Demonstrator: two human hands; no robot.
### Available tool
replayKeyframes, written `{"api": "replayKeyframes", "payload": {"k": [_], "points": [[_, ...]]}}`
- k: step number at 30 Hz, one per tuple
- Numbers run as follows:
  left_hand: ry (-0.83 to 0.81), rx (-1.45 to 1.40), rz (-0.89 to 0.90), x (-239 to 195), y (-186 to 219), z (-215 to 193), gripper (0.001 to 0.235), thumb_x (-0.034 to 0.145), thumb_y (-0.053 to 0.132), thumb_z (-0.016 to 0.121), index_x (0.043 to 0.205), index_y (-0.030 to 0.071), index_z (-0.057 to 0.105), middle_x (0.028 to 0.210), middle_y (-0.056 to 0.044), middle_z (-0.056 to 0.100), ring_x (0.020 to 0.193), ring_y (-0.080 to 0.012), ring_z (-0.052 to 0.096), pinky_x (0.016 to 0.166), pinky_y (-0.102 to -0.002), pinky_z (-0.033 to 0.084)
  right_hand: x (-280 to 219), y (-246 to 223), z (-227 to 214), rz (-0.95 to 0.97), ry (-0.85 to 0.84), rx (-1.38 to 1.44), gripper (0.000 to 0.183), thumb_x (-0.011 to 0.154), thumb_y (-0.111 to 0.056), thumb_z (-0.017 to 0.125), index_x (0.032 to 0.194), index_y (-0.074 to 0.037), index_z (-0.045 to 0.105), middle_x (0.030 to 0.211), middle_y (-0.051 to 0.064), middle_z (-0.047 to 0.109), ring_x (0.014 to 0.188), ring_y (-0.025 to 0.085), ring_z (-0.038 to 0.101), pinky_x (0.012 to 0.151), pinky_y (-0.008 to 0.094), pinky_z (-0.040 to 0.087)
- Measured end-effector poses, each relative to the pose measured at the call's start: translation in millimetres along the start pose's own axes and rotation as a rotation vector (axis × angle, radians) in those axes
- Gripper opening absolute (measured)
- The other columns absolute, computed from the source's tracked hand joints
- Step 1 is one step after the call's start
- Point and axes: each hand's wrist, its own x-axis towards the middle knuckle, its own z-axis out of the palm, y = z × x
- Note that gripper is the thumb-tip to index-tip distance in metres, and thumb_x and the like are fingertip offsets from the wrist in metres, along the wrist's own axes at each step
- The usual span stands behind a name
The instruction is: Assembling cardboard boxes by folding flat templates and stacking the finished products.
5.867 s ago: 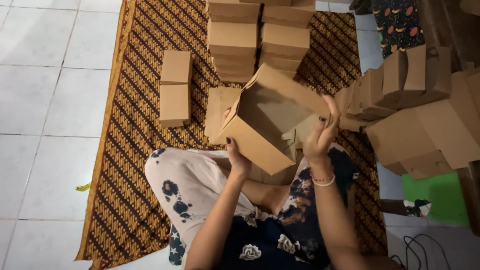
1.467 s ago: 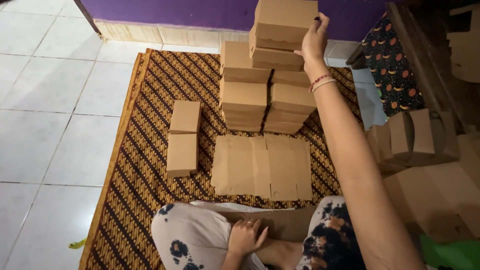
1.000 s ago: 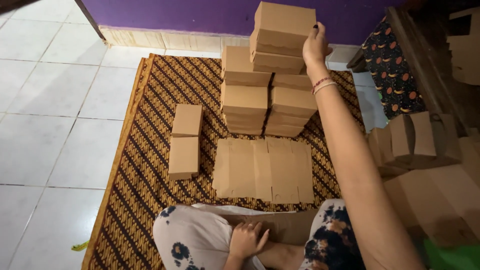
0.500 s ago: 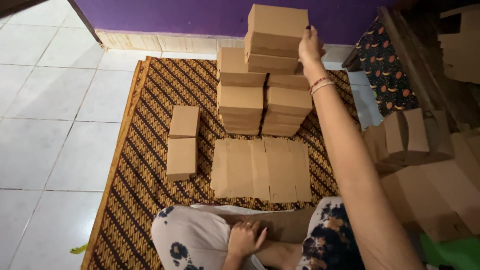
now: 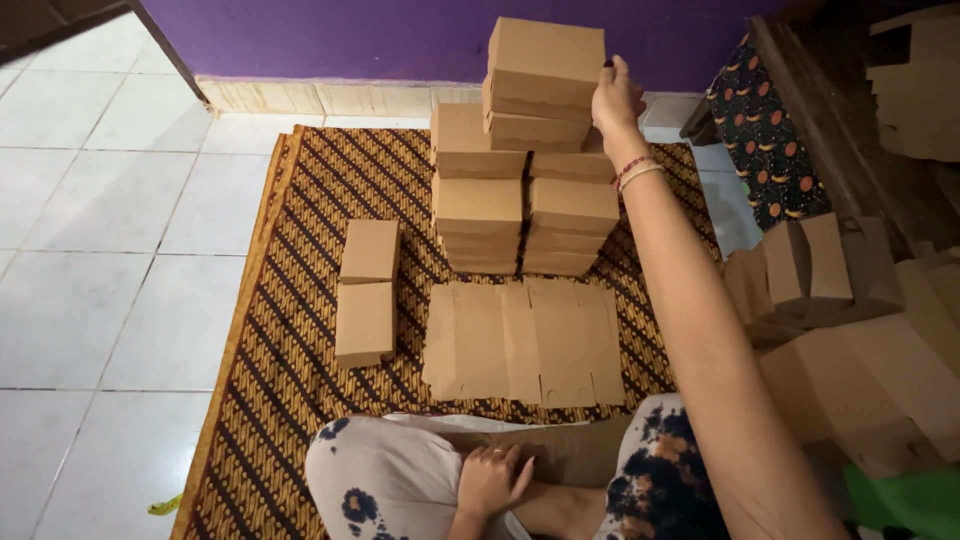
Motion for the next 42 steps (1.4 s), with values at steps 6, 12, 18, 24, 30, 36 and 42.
{"api": "replayKeyframes", "payload": {"k": [6, 12, 18, 24, 30, 36, 42], "points": [[0.001, 0.006, 0.002, -0.8, -0.3, 0.8, 0.033, 0.094, 0.037, 0.062, 0.098, 0.008, 0.075, 0.080, -0.009, 0.071, 0.063, -0.0277, 0.067, 0.061, -0.036, 0.051, -5.0, -7.7, -4.5, -0.068, 0.039, -0.037, 0.049, 0.106, -0.033, 0.030, 0.150, -0.019, 0.046, 0.143, 0.017, 0.051, 0.119, 0.032, 0.054, 0.090, 0.038, 0.055], [-0.015, -0.013, 0.005, -0.9, -1.3, 0.2, 0.032, 0.094, 0.037, 0.062, 0.097, 0.007, 0.074, 0.083, -0.010, 0.072, 0.064, -0.0272, 0.067, 0.060, -0.035, 0.051, 0.2, -6.3, -3.2, -0.069, 0.042, 0.020, 0.048, 0.105, -0.032, 0.031, 0.147, -0.022, 0.050, 0.138, 0.017, 0.055, 0.104, 0.024, 0.064, 0.069, 0.025, 0.064], [-0.014, -0.024, 0.013, -0.9, -2.7, 1.2, 0.032, 0.094, 0.036, 0.062, 0.096, 0.006, 0.073, 0.083, -0.010, 0.072, 0.065, -0.0277, 0.067, 0.060, -0.036, 0.051, -13.5, -17.9, -10.7, -0.063, -0.001, 0.013, 0.048, 0.106, -0.029, 0.028, 0.150, -0.021, 0.046, 0.136, 0.015, 0.057, 0.088, 0.013, 0.069, 0.060, 0.019, 0.064], [-0.018, -0.028, 0.001, -0.8, -2.1, 0.5, 0.031, 0.094, 0.037, 0.063, 0.092, 0.007, 0.071, 0.078, -0.010, 0.070, 0.063, -0.0273, 0.066, 0.059, -0.036, 0.051, -9.2, -16.4, -9.5, -0.062, 0.008, 0.004, 0.047, 0.105, -0.029, 0.029, 0.148, -0.022, 0.048, 0.143, 0.012, 0.056, 0.103, 0.021, 0.069, 0.067, 0.023, 0.069], [-0.015, -0.024, -0.009, -0.5, -0.4, -1.4, 0.031, 0.094, 0.036, 0.062, 0.096, 0.007, 0.073, 0.081, -0.009, 0.072, 0.065, -0.0270, 0.067, 0.061, -0.035, 0.052, -13.9, -18.6, -11.7, -0.049, -0.009, 0.003, 0.048, 0.106, -0.033, 0.027, 0.149, -0.023, 0.046, 0.142, 0.014, 0.051, 0.111, 0.022, 0.066, 0.074, 0.024, 0.068], [-0.018, -0.015, -0.012, -1.4, -1.1, 0.1, 0.033, 0.095, 0.038, 0.061, 0.094, 0.007, 0.073, 0.079, -0.010, 0.071, 0.063, -0.0278, 0.066, 0.061, -0.036, 0.051, -20.1, -15.1, -21.7, -0.109, -0.006, 0.070, 0.047, 0.110, -0.030, 0.029, 0.154, -0.020, 0.040, 0.111, 0.003, 0.051, 0.077, 0.008, 0.062, 0.067, 0.022, 0.065], [-0.031, 0.002, -0.026, -3.4, -3.0, 3.8, 0.031, 0.094, 0.037, 0.060, 0.095, 0.009, 0.072, 0.077, -0.011, 0.069, 0.060, -0.0305, 0.064, 0.061, -0.038, 0.051, -40.1, 76.9, -18.5, -0.644, 0.316, -0.117, 0.044, 0.109, -0.015, 0.043, 0.153, -0.017, 0.044, 0.132, 0.017, 0.047, 0.112, 0.031, 0.049, 0.099, 0.044, 0.044]]}}
